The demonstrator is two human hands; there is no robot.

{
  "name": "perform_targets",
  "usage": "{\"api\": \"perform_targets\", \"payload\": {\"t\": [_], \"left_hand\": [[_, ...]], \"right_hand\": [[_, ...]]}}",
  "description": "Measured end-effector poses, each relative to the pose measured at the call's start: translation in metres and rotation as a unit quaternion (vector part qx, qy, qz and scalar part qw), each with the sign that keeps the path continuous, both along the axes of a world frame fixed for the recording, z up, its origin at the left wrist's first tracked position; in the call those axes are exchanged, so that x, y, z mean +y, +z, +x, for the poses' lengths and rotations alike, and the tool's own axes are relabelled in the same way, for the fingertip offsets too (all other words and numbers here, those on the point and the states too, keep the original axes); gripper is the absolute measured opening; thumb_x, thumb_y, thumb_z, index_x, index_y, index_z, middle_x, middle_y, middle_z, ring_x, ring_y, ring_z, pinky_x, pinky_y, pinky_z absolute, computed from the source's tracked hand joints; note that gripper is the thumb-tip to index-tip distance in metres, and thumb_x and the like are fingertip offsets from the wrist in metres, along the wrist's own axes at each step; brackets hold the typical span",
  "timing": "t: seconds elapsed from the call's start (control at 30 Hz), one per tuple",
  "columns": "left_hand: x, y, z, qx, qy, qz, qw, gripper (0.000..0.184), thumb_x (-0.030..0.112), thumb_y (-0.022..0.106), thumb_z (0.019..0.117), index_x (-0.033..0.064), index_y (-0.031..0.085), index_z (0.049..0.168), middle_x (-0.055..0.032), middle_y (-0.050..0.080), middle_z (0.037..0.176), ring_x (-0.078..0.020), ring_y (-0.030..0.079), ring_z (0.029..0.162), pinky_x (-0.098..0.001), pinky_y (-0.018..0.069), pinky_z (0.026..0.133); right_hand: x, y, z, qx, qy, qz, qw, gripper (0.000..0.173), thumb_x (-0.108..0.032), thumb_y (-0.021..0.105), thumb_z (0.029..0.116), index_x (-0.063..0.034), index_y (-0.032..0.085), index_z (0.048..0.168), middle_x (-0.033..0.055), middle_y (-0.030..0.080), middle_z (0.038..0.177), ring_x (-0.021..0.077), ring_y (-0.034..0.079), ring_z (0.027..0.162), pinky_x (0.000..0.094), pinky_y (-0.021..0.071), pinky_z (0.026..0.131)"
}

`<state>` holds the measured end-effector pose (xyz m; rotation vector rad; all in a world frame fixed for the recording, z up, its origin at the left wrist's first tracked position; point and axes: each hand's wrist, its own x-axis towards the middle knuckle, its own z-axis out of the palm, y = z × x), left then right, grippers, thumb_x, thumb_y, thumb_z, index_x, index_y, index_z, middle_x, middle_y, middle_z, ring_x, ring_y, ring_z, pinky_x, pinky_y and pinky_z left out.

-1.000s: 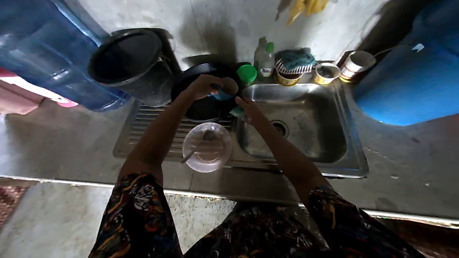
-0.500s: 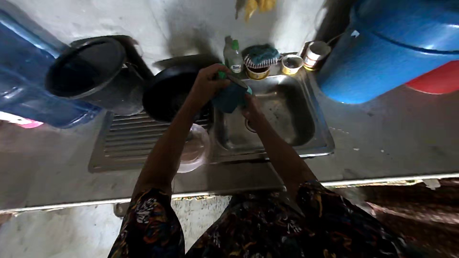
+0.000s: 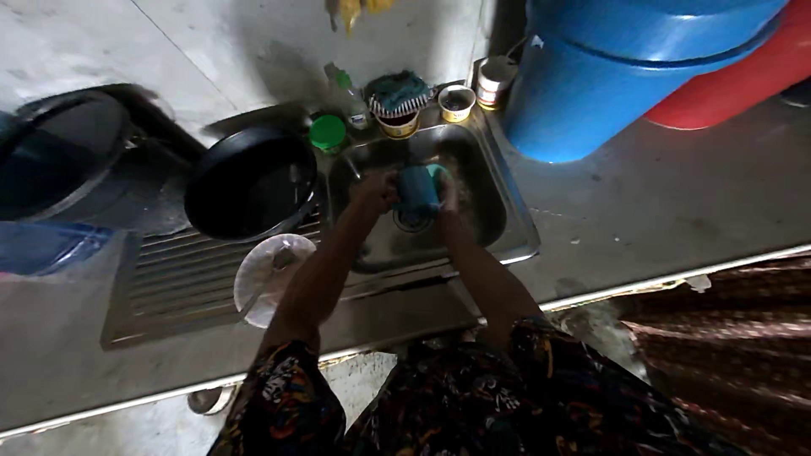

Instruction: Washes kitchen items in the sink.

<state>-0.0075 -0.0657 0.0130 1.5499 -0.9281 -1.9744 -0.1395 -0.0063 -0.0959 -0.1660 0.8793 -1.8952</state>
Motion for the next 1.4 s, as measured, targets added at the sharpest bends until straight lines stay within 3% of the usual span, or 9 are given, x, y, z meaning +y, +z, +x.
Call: {"api": "perform_targets", "payload": {"t": [0.13, 0.27, 0.33, 0.5, 0.63, 0.87, 1.13, 1.3, 1.4], "left_hand": [[0.027, -0.02, 0.003, 0.042, 0.07, -0.08, 0.993, 0.044, 0.04, 0.05, 0.1071, 0.0096, 0.054, 0.139, -0.0097, 0.063, 0.118, -0.017, 0.062, 0.097, -0.0327, 0.0542, 0.083], [0.06, 0.016, -0.022, 0.039, 0.149, -0.061, 0.986, 0.043, 0.033, 0.04, 0.1115, 0.0002, 0.05, 0.136, -0.0141, 0.06, 0.117, -0.0167, 0.059, 0.093, -0.0321, 0.0522, 0.082], [0.063, 0.019, -0.029, 0.002, 0.127, -0.063, 0.99, 0.035, 0.023, 0.042, 0.1112, -0.0015, 0.052, 0.135, -0.0157, 0.06, 0.117, -0.0186, 0.058, 0.093, -0.0348, 0.0512, 0.084], [0.07, 0.012, -0.043, 0.038, 0.186, -0.018, 0.982, 0.023, 0.027, 0.049, 0.1074, 0.0049, 0.055, 0.111, -0.0045, 0.053, 0.086, -0.012, 0.051, 0.067, -0.0269, 0.0491, 0.063], [0.071, 0.018, -0.037, 0.102, 0.199, -0.033, 0.974, 0.038, 0.023, 0.044, 0.1107, -0.0003, 0.049, 0.139, -0.0147, 0.059, 0.118, -0.0185, 0.058, 0.094, -0.0337, 0.0515, 0.084], [0.057, -0.04, -0.031, 0.038, 0.096, -0.327, 0.939, 0.029, 0.023, 0.055, 0.1067, -0.0045, 0.065, 0.111, -0.0082, 0.064, 0.086, -0.009, 0.058, 0.068, -0.0272, 0.0536, 0.064], [0.037, -0.031, 0.011, -0.054, -0.056, -0.561, 0.824, 0.031, 0.022, 0.055, 0.1056, -0.0014, 0.068, 0.091, -0.0002, 0.061, 0.075, -0.0013, 0.055, 0.064, -0.021, 0.0497, 0.063], [0.031, -0.024, 0.03, -0.072, -0.081, -0.594, 0.797, 0.034, 0.02, 0.053, 0.1061, -0.0054, 0.069, 0.091, -0.0038, 0.063, 0.075, -0.0025, 0.055, 0.066, -0.0216, 0.0492, 0.066], [0.024, -0.021, 0.033, -0.07, -0.092, -0.608, 0.785, 0.034, 0.021, 0.053, 0.1059, -0.0039, 0.069, 0.09, -0.0032, 0.063, 0.074, -0.0021, 0.056, 0.065, -0.0213, 0.0495, 0.066]], "right_hand": [[0.003, 0.038, -0.019, 0.333, 0.082, 0.042, 0.938, 0.039, -0.019, 0.054, 0.1054, -0.0052, 0.058, 0.142, 0.0112, 0.063, 0.138, 0.0194, 0.06, 0.125, 0.0393, 0.051, 0.106], [0.019, 0.057, 0.001, 0.791, 0.107, -0.016, 0.601, 0.034, -0.014, 0.062, 0.0995, -0.0049, 0.069, 0.131, 0.0218, 0.053, 0.15, 0.0463, 0.042, 0.144, 0.0596, 0.0333, 0.119], [0.022, 0.061, 0.008, 0.84, 0.101, -0.012, 0.534, 0.033, -0.007, 0.059, 0.0994, -0.0008, 0.068, 0.131, 0.0199, 0.058, 0.146, 0.0461, 0.046, 0.142, 0.0581, 0.0348, 0.118], [0.002, 0.095, -0.024, 0.735, 0.133, 0.163, 0.645, 0.036, -0.009, 0.047, 0.1062, -0.0036, 0.063, 0.138, 0.023, 0.062, 0.138, 0.0419, 0.058, 0.13, 0.0576, 0.0444, 0.109], [0.027, 0.074, -0.011, 0.784, 0.052, 0.066, 0.615, 0.038, -0.005, 0.057, 0.1011, -0.0017, 0.062, 0.138, 0.0213, 0.059, 0.143, 0.0419, 0.053, 0.136, 0.0559, 0.0414, 0.113], [0.046, 0.036, -0.006, 0.111, 0.043, 0.221, 0.968, 0.041, -0.03, 0.043, 0.1096, -0.0027, 0.05, 0.14, 0.0178, 0.058, 0.133, 0.0279, 0.059, 0.118, 0.0471, 0.0523, 0.099], [0.059, 0.062, -0.047, 0.388, 0.303, 0.233, 0.839, 0.028, -0.02, 0.042, 0.1104, 0.0001, 0.06, 0.119, 0.0068, 0.063, 0.094, 0.0106, 0.06, 0.074, 0.0288, 0.0548, 0.068], [0.05, 0.097, -0.062, 0.574, 0.206, 0.089, 0.787, 0.03, -0.017, 0.061, 0.1029, 0.0018, 0.065, 0.126, 0.0179, 0.065, 0.122, 0.0192, 0.066, 0.099, 0.0366, 0.0577, 0.085], [0.057, 0.116, -0.046, 0.746, 0.196, -0.067, 0.633, 0.029, -0.018, 0.064, 0.1001, 0.0049, 0.071, 0.115, 0.0252, 0.065, 0.122, 0.0345, 0.065, 0.112, 0.0477, 0.0536, 0.098]]}}
